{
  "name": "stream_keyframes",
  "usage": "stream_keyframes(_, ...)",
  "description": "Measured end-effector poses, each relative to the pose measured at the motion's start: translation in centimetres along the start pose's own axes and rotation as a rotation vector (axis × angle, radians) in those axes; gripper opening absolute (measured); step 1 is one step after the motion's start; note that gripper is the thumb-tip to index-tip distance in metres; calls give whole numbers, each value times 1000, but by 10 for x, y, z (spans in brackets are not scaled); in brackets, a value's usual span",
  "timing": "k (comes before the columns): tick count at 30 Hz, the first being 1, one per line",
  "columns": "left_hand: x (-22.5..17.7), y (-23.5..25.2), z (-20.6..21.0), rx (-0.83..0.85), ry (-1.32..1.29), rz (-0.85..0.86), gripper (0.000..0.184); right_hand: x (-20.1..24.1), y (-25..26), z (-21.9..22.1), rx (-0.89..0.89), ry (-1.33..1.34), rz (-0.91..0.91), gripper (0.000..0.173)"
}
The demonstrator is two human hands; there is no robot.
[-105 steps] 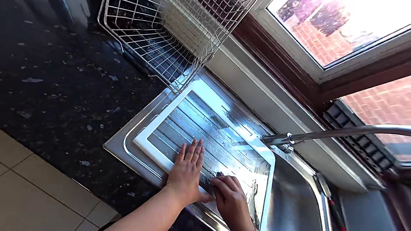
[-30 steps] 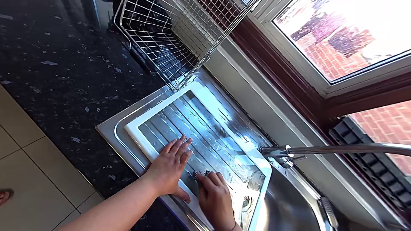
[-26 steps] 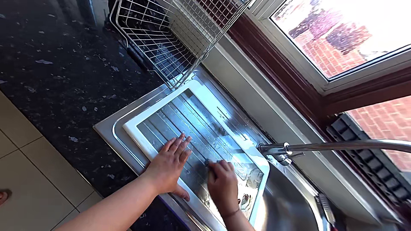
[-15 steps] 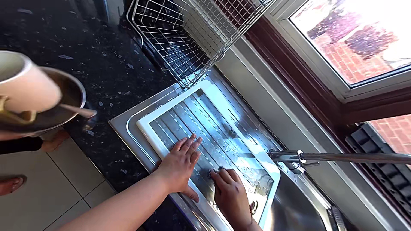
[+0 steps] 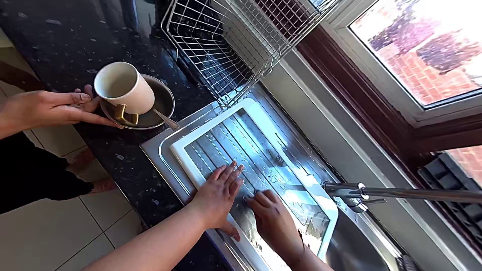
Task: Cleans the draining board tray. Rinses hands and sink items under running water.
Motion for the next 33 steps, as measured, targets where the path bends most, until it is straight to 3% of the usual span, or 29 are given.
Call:
stream_keyframes(5,-2,-1,1,22,11,-11,141,-6,29,3,-12,53,137,20)
stream_keyframes(9,1,-2,-7,-99,-49,15,136,4,6,3,-17,109,86,23)
stream_keyframes(13,-1,-2,-8,-113,-19,13,137,0,20,0,11,134,271,17)
stream_keyframes(16,-1,-3,-12,-272,-2,33,130,20,12,2,-47,107,189,13)
stream_keyframes(19,-2,-3,-11,-323,51,23,136,-9,17,-2,75,149,409,19)
stream_keyframes(23,-5,-7,-17,-526,107,90,131,27,-2,-1,95,212,349,13)
stream_keyframes(25,-5,-5,-16,-362,106,44,136,-6,-23,-4,56,174,491,16)
stream_keyframes(27,-4,-3,-11,-217,140,5,139,-78,-53,-16,91,258,797,23)
stream_keyframes(28,-5,-3,-9,-188,160,16,137,-106,-74,-28,20,325,910,24)
stream_keyframes(30,-11,-3,-8,-160,169,71,126,-133,-114,-57,-297,311,968,23)
stream_keyframes(33,-35,-8,4,-150,109,185,94,-118,-165,-75,-577,285,990,25)
Point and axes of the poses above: each hand's wrist, its own y-axis towards the middle knuckle, its own z-axis out of the palm, x = y × z, the point moved 8 cm from there along y, towards the middle knuckle, and after that the axes turned 3 degrees about x, right-handed, at the moved point
